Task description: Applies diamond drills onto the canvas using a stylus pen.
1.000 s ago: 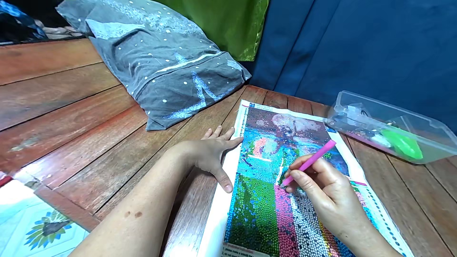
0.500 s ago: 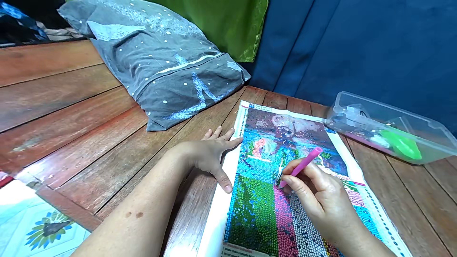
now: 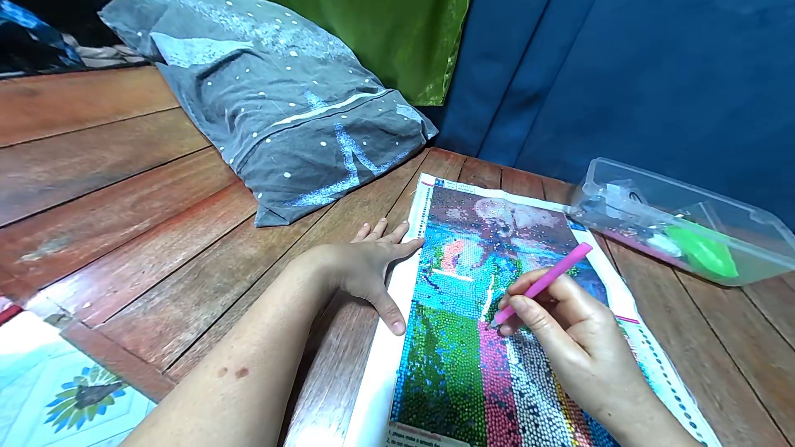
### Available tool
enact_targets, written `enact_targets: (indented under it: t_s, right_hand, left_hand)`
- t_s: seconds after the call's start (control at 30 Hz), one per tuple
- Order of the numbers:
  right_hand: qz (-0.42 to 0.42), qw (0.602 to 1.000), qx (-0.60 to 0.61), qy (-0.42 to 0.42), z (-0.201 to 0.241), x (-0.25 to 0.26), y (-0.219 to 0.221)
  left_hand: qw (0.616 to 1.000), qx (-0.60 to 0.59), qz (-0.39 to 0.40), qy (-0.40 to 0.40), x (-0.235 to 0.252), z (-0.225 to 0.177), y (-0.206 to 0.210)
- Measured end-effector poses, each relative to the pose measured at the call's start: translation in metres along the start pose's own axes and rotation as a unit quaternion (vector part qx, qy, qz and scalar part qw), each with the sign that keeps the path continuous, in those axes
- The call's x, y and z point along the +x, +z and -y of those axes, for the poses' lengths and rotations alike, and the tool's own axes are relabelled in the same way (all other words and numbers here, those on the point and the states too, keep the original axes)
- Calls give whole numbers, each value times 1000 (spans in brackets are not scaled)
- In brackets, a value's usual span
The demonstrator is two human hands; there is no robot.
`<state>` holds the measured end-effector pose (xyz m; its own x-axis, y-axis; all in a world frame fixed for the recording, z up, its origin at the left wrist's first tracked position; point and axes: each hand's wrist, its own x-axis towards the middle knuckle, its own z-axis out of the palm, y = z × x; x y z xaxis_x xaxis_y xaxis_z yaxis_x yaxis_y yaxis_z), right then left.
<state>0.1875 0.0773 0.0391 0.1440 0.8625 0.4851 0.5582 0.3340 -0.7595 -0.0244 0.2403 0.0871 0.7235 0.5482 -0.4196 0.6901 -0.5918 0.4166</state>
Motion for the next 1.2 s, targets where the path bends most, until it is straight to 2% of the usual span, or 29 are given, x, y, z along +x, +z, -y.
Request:
enact_targets:
  t_s: [0.3, 0.57, 1.2]
  right_hand:
    - [3, 997, -62, -44, -4, -1, 3]
    - [3, 999, -27, -36, 0, 0, 1]
    - [8, 998, -47, -41, -2, -1, 1]
  left_hand:
    - [1000, 2, 0, -9, 0, -1, 0]
    - [1000, -7, 0, -1, -1, 0, 0]
    - [1000, -2, 1, -2, -1, -1, 0]
